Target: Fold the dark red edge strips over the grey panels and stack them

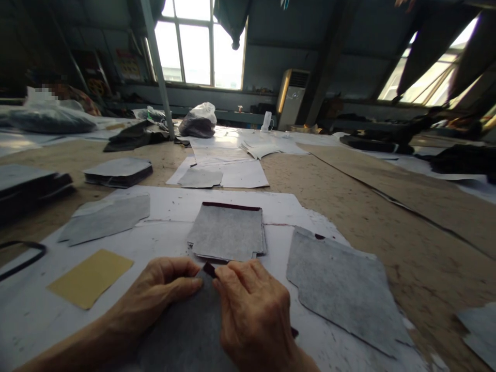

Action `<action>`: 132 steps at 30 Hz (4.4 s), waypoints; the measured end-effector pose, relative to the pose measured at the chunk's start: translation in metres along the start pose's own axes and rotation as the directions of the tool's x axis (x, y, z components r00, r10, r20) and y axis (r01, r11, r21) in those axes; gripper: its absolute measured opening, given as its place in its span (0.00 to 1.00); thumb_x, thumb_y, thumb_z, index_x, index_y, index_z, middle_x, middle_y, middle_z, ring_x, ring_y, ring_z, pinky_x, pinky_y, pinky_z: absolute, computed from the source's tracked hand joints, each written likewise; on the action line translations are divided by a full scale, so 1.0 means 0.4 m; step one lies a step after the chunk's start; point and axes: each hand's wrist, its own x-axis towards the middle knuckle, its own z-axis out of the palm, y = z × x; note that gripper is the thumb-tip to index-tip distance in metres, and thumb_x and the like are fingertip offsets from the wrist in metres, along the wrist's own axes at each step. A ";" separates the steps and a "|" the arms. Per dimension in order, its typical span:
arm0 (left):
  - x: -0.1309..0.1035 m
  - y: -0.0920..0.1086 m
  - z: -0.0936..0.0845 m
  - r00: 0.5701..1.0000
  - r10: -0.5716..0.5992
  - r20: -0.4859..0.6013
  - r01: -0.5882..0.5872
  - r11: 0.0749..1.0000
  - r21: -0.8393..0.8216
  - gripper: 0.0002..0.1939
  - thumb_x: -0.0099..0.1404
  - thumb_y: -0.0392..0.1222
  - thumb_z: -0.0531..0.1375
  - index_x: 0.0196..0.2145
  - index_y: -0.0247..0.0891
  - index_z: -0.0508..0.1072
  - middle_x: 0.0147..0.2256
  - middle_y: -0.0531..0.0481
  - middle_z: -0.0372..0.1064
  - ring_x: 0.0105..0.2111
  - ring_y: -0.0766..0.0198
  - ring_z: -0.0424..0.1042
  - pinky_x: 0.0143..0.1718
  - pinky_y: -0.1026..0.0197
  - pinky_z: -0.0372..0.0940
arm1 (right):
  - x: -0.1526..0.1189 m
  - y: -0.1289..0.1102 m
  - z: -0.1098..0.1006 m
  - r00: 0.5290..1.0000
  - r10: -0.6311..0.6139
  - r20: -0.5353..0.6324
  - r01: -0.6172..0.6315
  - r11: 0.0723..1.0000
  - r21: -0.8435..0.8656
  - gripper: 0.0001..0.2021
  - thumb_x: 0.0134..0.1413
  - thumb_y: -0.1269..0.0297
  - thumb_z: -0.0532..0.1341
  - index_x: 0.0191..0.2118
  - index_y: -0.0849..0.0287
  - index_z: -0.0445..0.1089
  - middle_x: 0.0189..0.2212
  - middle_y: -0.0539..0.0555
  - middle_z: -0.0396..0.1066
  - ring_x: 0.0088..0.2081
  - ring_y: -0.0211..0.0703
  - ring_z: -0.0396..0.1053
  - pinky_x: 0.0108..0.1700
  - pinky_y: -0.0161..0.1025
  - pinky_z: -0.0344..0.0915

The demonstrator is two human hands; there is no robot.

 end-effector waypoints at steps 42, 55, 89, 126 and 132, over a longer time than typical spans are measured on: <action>-0.013 0.007 0.029 0.994 -0.113 0.006 0.109 0.973 0.204 0.10 0.51 0.41 0.53 0.25 0.34 0.71 0.17 0.56 0.53 0.17 0.72 0.50 0.17 0.69 0.44 | 0.041 0.025 -0.022 0.278 0.633 0.722 -0.915 -0.055 0.401 0.02 0.39 0.69 0.60 0.23 0.62 0.66 0.15 0.46 0.62 0.17 0.28 0.54 0.19 0.27 0.50; -0.008 0.024 -0.005 0.999 -0.038 -0.036 0.049 0.932 0.359 0.10 0.51 0.43 0.57 0.26 0.34 0.75 0.19 0.53 0.63 0.19 0.69 0.58 0.20 0.67 0.53 | -0.028 0.013 0.031 0.937 0.260 0.232 -0.286 0.955 0.084 0.07 0.50 0.74 0.56 0.28 0.59 0.70 0.24 0.51 0.66 0.28 0.38 0.65 0.29 0.34 0.62; -0.020 0.000 -0.029 0.842 0.412 0.348 -0.511 0.404 0.759 0.14 0.62 0.33 0.46 0.32 0.33 0.72 0.30 0.46 0.60 0.30 0.63 0.61 0.31 0.61 0.59 | -0.019 -0.016 0.044 0.937 -0.156 0.313 0.257 0.915 -0.311 0.19 0.46 0.82 0.44 0.33 0.70 0.72 0.25 0.61 0.71 0.26 0.47 0.68 0.18 0.36 0.66; -0.022 0.002 -0.037 0.789 0.449 0.419 -0.572 0.289 0.768 0.10 0.60 0.32 0.49 0.27 0.33 0.68 0.29 0.48 0.59 0.28 0.66 0.61 0.30 0.62 0.58 | -0.022 -0.001 0.045 0.847 0.089 0.524 -0.004 0.987 -0.161 0.19 0.44 0.82 0.48 0.40 0.67 0.68 0.32 0.59 0.66 0.31 0.44 0.66 0.30 0.37 0.69; -0.022 0.011 -0.039 0.829 0.408 0.383 -0.520 0.308 0.797 0.08 0.60 0.32 0.51 0.29 0.35 0.70 0.29 0.50 0.60 0.30 0.66 0.62 0.32 0.62 0.59 | -0.019 0.010 0.009 0.901 0.272 0.339 -0.277 0.960 -0.032 0.10 0.55 0.72 0.51 0.34 0.61 0.69 0.28 0.53 0.65 0.28 0.40 0.65 0.29 0.36 0.62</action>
